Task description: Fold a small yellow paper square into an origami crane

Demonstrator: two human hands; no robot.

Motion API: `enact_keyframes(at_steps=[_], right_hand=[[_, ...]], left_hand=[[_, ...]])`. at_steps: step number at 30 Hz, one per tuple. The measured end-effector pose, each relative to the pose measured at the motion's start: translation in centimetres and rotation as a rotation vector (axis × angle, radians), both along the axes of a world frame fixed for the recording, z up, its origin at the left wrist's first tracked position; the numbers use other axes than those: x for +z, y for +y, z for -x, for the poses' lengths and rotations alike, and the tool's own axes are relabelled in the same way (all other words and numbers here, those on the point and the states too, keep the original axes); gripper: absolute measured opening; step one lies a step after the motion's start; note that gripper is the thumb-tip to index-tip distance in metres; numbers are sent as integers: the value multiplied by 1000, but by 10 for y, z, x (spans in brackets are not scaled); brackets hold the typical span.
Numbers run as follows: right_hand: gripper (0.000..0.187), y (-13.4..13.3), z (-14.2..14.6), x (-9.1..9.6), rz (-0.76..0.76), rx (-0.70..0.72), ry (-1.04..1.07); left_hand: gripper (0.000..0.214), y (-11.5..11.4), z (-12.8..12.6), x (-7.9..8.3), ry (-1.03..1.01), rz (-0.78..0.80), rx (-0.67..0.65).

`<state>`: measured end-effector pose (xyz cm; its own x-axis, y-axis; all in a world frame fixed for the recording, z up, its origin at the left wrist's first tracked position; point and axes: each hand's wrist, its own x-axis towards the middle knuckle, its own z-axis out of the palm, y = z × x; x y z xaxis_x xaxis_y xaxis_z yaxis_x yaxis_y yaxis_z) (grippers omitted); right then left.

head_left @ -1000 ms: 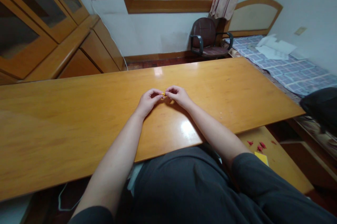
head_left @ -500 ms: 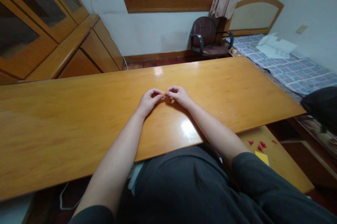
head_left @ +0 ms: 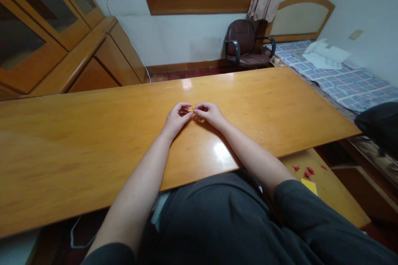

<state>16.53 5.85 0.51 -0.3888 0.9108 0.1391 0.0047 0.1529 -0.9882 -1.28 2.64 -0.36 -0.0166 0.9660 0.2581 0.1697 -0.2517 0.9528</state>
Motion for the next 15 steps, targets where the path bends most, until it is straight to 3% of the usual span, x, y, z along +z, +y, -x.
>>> enact_keyframes(at_steps=[11,15], right_hand=[[28,0,-1,-1,17,10,-43],[24,2,-2,0,-144,4,-108]], left_hand=[[28,2,2,-4,72,-9,29],[27,3,2,-5,105,-3,27]])
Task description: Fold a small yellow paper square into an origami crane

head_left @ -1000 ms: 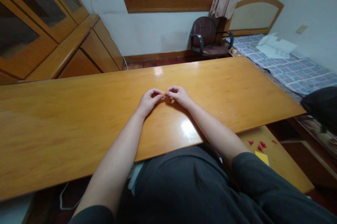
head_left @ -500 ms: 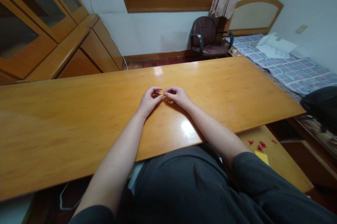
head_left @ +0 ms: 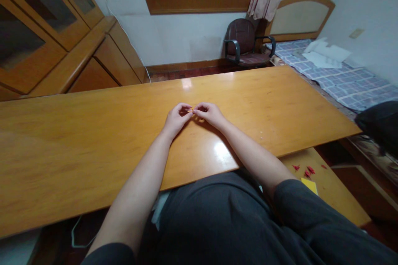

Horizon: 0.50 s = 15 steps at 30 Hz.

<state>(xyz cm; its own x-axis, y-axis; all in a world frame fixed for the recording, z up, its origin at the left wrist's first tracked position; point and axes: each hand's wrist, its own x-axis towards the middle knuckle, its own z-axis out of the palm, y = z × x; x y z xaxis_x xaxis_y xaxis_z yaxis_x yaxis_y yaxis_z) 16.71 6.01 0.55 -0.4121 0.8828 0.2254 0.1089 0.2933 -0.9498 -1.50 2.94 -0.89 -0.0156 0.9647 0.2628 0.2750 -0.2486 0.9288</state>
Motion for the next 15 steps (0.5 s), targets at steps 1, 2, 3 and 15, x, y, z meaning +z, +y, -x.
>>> enact_keyframes(at_steps=[1,2,3,15], right_hand=[[22,0,-1,1,-62,-10,-27],[20,1,-1,2,-119,-21,-55],[18,1,-2,2,-167,-34,-80],[17,0,-4,2,-82,-70,-63]], left_hand=[[27,0,0,1,15,-1,-3],[26,-1,-1,1,31,-1,-7],[26,-1,-2,3,47,0,-9],[19,-10,-7,18,260,4,17]])
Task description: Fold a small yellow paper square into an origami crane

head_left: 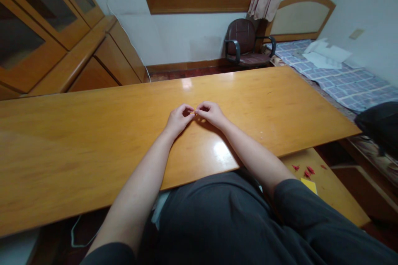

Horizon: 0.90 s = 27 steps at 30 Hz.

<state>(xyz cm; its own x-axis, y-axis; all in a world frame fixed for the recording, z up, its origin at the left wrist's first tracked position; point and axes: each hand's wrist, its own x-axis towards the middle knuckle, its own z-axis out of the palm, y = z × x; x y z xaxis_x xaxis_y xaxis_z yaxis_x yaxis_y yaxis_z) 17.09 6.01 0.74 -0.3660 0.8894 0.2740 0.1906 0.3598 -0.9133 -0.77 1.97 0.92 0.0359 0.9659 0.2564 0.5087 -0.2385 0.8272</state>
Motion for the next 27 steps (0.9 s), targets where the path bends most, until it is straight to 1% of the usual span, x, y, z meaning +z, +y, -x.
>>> enact_keyframes(at_steps=[2,7,9,13,17,21,27], right_hand=[[15,-1,2,1,-2,-16,-1],[18,-3,5,0,204,9,37],[21,-2,6,0,238,23,48],[29,1,5,-2,252,47,109],[32,2,2,-2,256,72,162],[32,0,2,0,239,92,106],[28,-1,4,-2,197,54,67]], left_hand=[[17,0,0,1,6,-8,0],[17,2,-1,-3,-68,-6,4],[21,3,-2,-6,-140,22,23],[31,6,-1,-9,-349,82,35],[38,8,3,-6,-504,114,43],[38,9,5,-5,-539,116,50],[37,8,4,-8,-504,113,32]])
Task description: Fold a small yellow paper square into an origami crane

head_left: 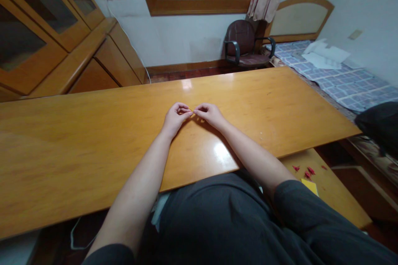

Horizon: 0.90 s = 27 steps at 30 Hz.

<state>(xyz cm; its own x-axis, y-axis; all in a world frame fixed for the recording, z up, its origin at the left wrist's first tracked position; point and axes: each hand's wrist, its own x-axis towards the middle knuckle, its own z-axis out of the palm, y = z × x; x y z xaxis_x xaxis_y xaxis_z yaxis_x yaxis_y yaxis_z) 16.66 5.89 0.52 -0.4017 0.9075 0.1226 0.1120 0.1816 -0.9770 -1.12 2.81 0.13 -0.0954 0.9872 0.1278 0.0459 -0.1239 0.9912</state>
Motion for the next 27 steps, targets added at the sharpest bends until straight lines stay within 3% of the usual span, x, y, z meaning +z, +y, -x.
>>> enact_keyframes(at_steps=[9,20,27], right_hand=[[21,1,0,0,-59,-23,-77],[11,4,-8,6,-416,-4,-283],[15,3,-9,7,-459,-8,-245]], left_hand=[[34,-2,-1,1,90,-22,-5],[24,-6,1,3,312,-127,12],[26,-9,-1,10,297,-189,84]])
